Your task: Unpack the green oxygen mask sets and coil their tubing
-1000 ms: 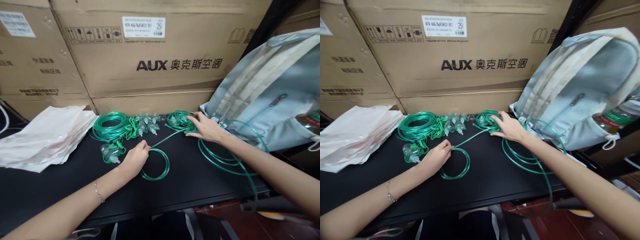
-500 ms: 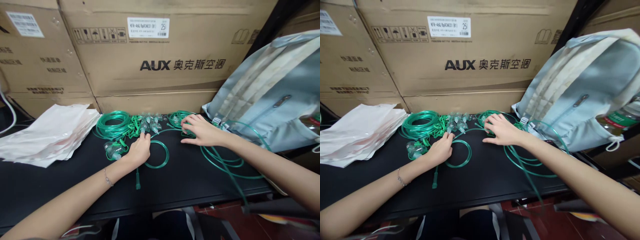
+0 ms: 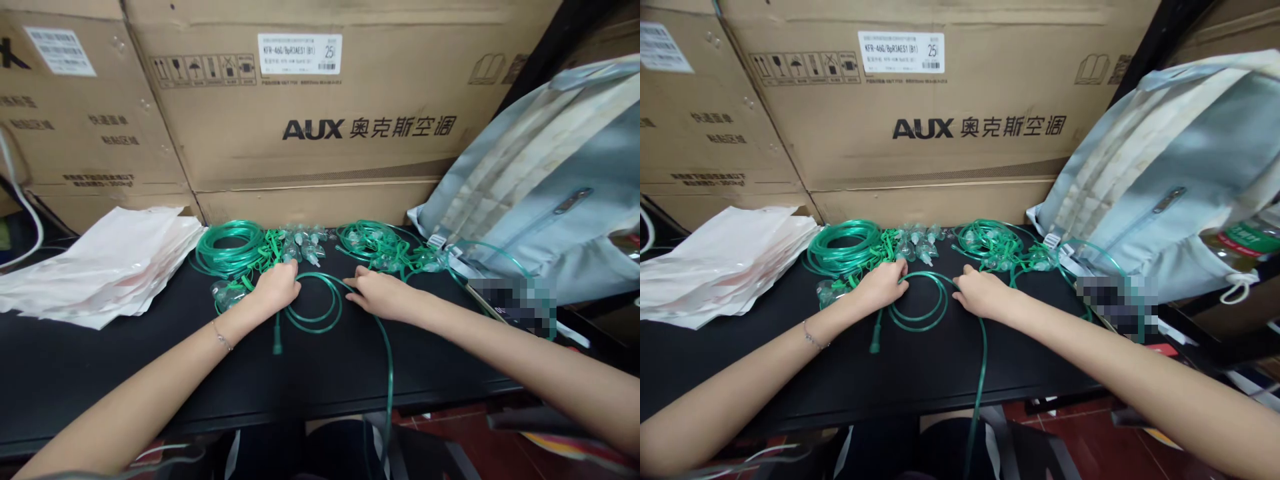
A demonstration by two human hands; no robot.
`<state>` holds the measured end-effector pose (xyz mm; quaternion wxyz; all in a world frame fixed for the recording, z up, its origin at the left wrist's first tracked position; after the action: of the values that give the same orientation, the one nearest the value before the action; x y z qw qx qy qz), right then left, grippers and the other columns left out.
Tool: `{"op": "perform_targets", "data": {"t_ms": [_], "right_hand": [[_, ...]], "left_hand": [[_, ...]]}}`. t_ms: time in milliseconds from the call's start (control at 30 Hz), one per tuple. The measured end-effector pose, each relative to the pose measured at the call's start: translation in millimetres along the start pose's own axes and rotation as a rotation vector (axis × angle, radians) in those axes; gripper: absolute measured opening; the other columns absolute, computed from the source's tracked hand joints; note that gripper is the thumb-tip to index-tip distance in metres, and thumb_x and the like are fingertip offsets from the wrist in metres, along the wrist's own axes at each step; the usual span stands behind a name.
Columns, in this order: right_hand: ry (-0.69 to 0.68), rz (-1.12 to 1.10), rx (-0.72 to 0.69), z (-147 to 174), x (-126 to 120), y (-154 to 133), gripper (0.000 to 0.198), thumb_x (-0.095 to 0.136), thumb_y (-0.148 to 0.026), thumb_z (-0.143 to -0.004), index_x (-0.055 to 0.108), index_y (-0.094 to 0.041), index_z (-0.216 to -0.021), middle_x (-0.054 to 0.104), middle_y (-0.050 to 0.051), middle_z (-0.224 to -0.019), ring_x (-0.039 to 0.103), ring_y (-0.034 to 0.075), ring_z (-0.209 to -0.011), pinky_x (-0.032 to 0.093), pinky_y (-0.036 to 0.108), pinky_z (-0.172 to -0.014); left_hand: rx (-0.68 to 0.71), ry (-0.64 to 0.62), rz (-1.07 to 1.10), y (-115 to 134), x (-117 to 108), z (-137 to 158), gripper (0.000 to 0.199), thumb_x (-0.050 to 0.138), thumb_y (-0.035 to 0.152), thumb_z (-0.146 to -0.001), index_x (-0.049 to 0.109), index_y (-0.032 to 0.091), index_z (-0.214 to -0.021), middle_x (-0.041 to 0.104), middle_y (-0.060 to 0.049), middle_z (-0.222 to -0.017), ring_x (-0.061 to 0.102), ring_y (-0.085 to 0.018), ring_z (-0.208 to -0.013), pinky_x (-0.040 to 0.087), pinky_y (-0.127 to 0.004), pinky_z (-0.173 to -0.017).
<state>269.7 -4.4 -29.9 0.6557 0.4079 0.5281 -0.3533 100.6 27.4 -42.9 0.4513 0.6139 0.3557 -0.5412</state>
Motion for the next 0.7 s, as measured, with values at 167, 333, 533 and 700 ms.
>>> {"op": "perform_targets", "data": {"t_ms": [167, 333, 533, 700], "right_hand": [[0.189, 0.024, -0.059, -6, 3, -12, 0.040, 0.036, -0.036, -0.090, 0.053, -0.011, -0.117, 0.056, 0.015, -0.097, 0.062, 0.023, -0.073, 0.048, 0.032, -0.059], [0.433, -0.143, -0.530, -6, 12, -22, 0.033, 0.035, -0.035, -0.091, 0.055, -0.017, -0.111, 0.047, 0.014, -0.117, 0.046, 0.025, -0.110, 0.044, 0.039, -0.087], [0.472, -0.342, -0.606, -6, 22, -17, 0.024, 0.039, -0.026, -0.090, 0.059, -0.013, -0.086, 0.049, 0.011, -0.099, 0.043, 0.019, -0.101, 0.042, 0.034, -0.089], [0.454, -0.375, -0.581, -8, 24, -16, 0.023, 0.040, -0.026, -0.089, 0.059, -0.015, -0.083, 0.047, 0.010, -0.098, 0.042, 0.019, -0.099, 0.041, 0.035, -0.089]], "left_hand": [[-0.004, 0.096, -0.109, 13, 5, 9, 0.035, 0.036, 0.015, -0.082, 0.043, 0.012, -0.116, 0.058, -0.016, -0.104, 0.062, -0.029, -0.086, 0.048, -0.039, -0.070], [-0.031, 0.132, -0.125, 11, 10, 5, 0.030, 0.034, 0.017, -0.083, 0.048, 0.014, -0.110, 0.053, -0.014, -0.108, 0.063, -0.027, -0.083, 0.049, -0.037, -0.066], [0.005, 0.089, -0.048, 22, -13, 26, 0.036, 0.048, 0.040, -0.082, 0.051, 0.015, -0.107, 0.055, -0.010, -0.104, 0.061, -0.022, -0.085, 0.048, -0.029, -0.069], [0.234, -0.255, 0.158, 95, 2, 102, 0.044, 0.034, 0.048, -0.086, 0.063, 0.015, -0.087, 0.063, -0.012, -0.083, 0.062, -0.025, -0.076, 0.047, -0.037, -0.068]]}}
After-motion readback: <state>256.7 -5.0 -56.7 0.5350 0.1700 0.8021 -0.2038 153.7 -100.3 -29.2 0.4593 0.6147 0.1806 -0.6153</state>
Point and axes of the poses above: each hand's wrist, its own z-axis away from the middle knuckle, its own x-axis out of the palm, y = z × x, the point moved 4 cm from there along -z, towards the middle knuckle
